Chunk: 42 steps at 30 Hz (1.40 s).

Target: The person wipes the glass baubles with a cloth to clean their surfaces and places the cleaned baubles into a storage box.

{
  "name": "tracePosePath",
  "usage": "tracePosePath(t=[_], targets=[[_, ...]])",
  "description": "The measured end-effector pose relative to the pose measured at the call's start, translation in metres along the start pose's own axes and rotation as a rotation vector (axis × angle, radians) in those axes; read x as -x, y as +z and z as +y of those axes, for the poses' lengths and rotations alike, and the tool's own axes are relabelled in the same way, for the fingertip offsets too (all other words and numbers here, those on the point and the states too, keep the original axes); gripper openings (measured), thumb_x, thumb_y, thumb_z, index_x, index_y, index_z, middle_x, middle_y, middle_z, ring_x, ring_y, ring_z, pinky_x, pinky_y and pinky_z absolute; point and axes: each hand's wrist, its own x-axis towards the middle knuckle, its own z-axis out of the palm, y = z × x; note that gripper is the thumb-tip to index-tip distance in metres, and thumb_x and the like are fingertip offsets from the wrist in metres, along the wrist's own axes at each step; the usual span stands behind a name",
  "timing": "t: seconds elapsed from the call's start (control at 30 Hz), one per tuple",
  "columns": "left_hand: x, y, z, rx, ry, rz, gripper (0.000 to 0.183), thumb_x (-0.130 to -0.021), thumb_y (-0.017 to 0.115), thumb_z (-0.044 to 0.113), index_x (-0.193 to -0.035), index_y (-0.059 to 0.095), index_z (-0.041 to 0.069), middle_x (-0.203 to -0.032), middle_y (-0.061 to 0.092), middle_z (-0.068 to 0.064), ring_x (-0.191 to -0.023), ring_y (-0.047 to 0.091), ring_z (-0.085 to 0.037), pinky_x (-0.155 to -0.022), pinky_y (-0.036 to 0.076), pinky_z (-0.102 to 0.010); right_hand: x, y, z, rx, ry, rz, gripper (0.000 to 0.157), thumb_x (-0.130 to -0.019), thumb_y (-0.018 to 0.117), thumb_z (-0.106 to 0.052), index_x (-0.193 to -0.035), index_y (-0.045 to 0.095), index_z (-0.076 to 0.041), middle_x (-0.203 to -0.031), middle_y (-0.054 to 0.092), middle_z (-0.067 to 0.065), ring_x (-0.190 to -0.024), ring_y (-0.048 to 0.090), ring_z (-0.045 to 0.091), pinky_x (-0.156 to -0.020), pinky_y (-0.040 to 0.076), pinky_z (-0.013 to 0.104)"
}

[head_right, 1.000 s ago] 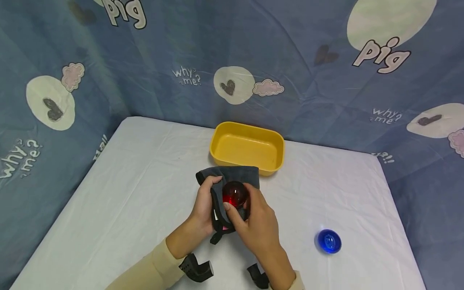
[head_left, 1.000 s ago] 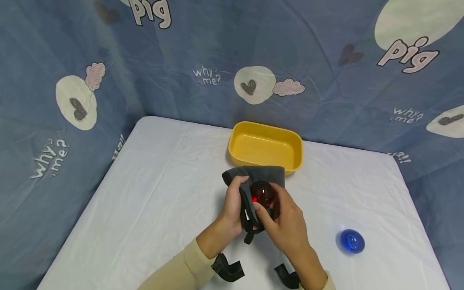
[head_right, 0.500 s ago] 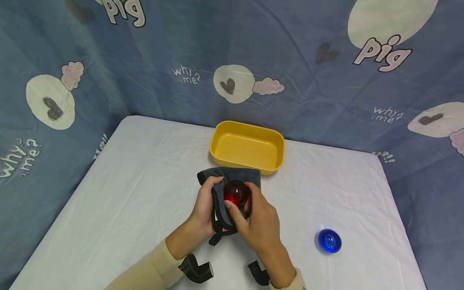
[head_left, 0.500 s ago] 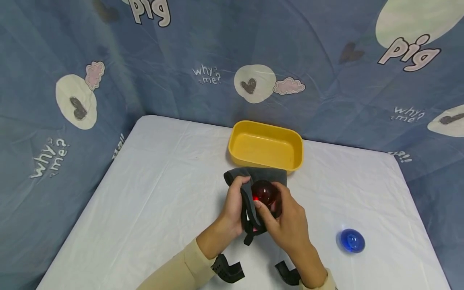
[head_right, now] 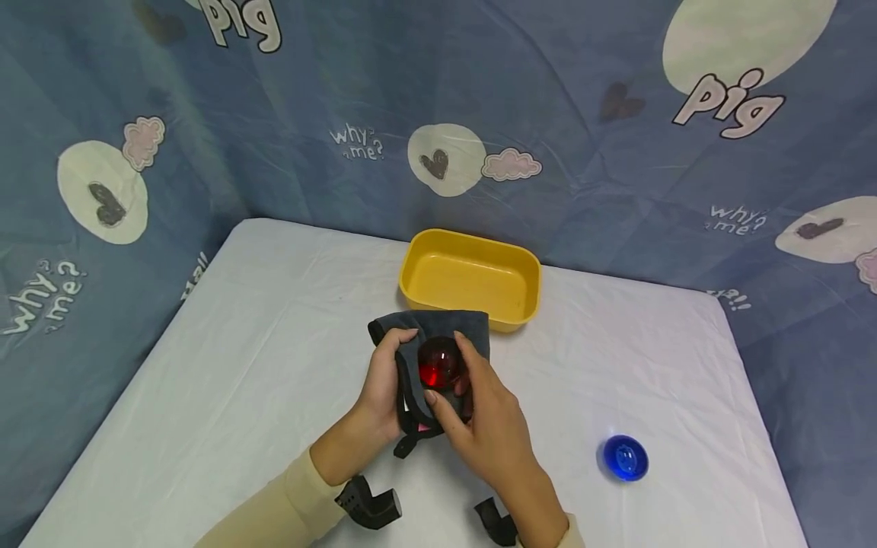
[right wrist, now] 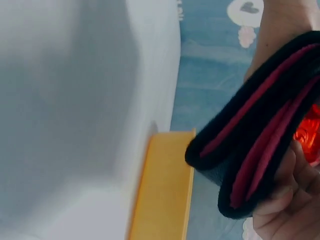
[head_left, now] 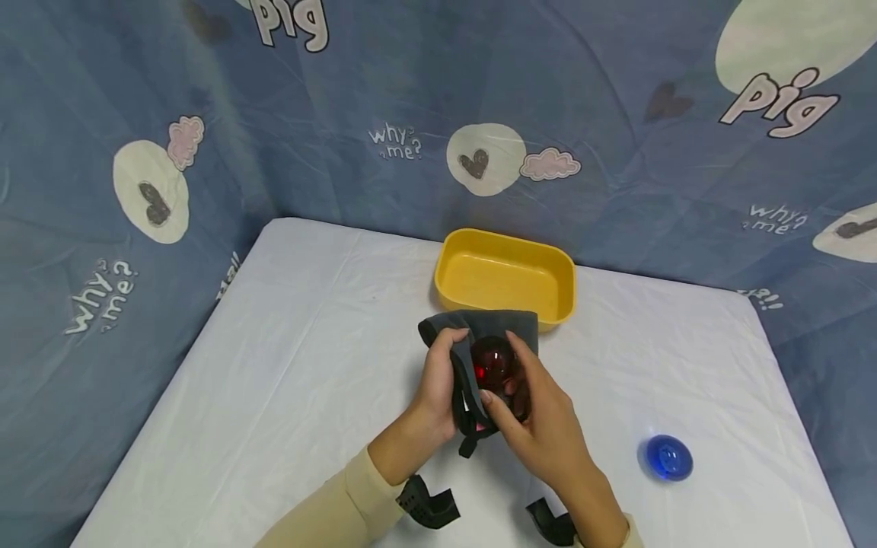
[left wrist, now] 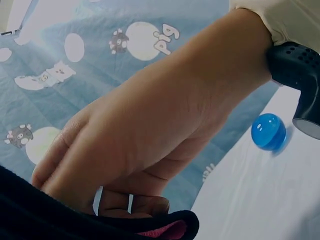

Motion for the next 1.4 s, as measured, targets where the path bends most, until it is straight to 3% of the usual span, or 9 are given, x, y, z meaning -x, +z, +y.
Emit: tracePosePath(t=[0.2, 0.47, 0.7, 0.8, 0.93, 1.07, 1.2, 1.27, 1.4], targets=[[0.001, 0.0, 0.0, -0.02, 0.016, -0.013, 0.059, -0.101, 0.038, 0.045, -0.145, 0.043, 0.006, -0.133, 0.049, -0.01, -0.116, 0.053, -0.021, -0.104, 0.042, -0.036, -0.002, -0.007, 0.004, 0.026, -0.082, -0.019, 0.088, -0.087, 0.086, -0.01, -0.161, 0.038, -0.018, -0.098, 0.058, -0.001, -0.073, 0.05, 0.007, -0.059, 0.047, 0.022], [0.004, 0.001, -0.002, -0.043, 0.001, -0.037, 0.059, -0.1, 0.039, 0.046, -0.144, 0.043, 0.006, -0.133, 0.049, -0.01, -0.114, 0.053, -0.021, -0.101, 0.044, -0.036, -0.005, -0.013, 0.007, -0.009, -0.114, -0.016, 0.083, -0.082, 0.09, -0.009, -0.155, 0.049, -0.017, -0.085, 0.055, -0.007, -0.066, 0.047, 0.005, -0.054, 0.043, 0.021], [0.005, 0.002, -0.006, -0.031, -0.012, -0.034, 0.06, -0.1, 0.04, 0.044, -0.146, 0.041, 0.005, -0.136, 0.05, -0.011, -0.116, 0.054, -0.021, -0.106, 0.043, -0.038, -0.008, -0.009, 0.005, 0.057, -0.132, 0.095, 0.058, -0.093, 0.078, -0.045, -0.135, 0.061, -0.01, -0.071, 0.048, -0.011, -0.058, 0.041, 0.001, -0.049, 0.036, 0.019], [0.005, 0.003, -0.006, -0.036, -0.011, -0.037, 0.06, -0.1, 0.04, 0.043, -0.144, 0.042, 0.004, -0.134, 0.051, -0.012, -0.116, 0.054, -0.022, -0.107, 0.042, -0.038, -0.01, -0.005, 0.004, 0.077, -0.148, 0.173, 0.063, -0.095, 0.066, -0.06, -0.124, 0.065, -0.004, -0.067, 0.046, -0.011, -0.056, 0.039, -0.001, -0.047, 0.033, 0.017], [0.004, 0.004, -0.006, -0.039, -0.011, -0.043, 0.058, -0.1, 0.04, 0.043, -0.142, 0.042, 0.003, -0.13, 0.051, -0.011, -0.113, 0.054, -0.022, -0.104, 0.043, -0.037, -0.011, -0.002, 0.004, 0.053, -0.131, 0.206, 0.065, -0.094, 0.065, -0.063, -0.118, 0.066, -0.002, -0.066, 0.047, -0.01, -0.054, 0.039, -0.001, -0.046, 0.032, 0.016], [0.004, 0.003, -0.005, -0.025, -0.009, -0.041, 0.057, -0.1, 0.04, 0.044, -0.14, 0.042, 0.004, -0.126, 0.052, -0.011, -0.107, 0.055, -0.021, -0.096, 0.047, -0.033, -0.009, -0.003, 0.004, 0.048, -0.097, 0.138, 0.064, -0.091, 0.077, -0.053, -0.13, 0.061, -0.004, -0.072, 0.05, -0.008, -0.059, 0.043, 0.002, -0.05, 0.037, 0.018], [0.004, 0.002, -0.004, -0.016, 0.004, -0.027, 0.057, -0.1, 0.04, 0.044, -0.141, 0.042, 0.005, -0.128, 0.052, -0.011, -0.104, 0.055, -0.02, -0.084, 0.047, -0.029, -0.004, -0.005, 0.005, 0.057, -0.095, 0.059, 0.085, -0.083, 0.091, -0.026, -0.153, 0.047, -0.01, -0.084, 0.054, -0.005, -0.064, 0.047, 0.006, -0.054, 0.043, 0.02], [0.004, 0.002, -0.004, -0.017, 0.012, -0.022, 0.057, -0.1, 0.04, 0.043, -0.143, 0.042, 0.005, -0.132, 0.051, -0.011, -0.107, 0.056, -0.02, -0.087, 0.047, -0.029, -0.002, -0.005, 0.005, 0.07, -0.112, 0.045, 0.094, -0.08, 0.093, -0.017, -0.158, 0.042, -0.012, -0.089, 0.058, -0.002, -0.066, 0.05, 0.007, -0.055, 0.044, 0.02], [0.005, 0.001, -0.004, -0.018, 0.023, -0.029, 0.059, -0.1, 0.04, 0.043, -0.146, 0.04, 0.004, -0.138, 0.049, -0.012, -0.117, 0.054, -0.021, -0.1, 0.044, -0.034, -0.002, -0.004, 0.006, 0.086, -0.135, 0.06, 0.086, -0.081, 0.091, -0.014, -0.155, 0.046, -0.011, -0.094, 0.06, 0.001, -0.07, 0.053, 0.007, -0.056, 0.046, 0.019]])
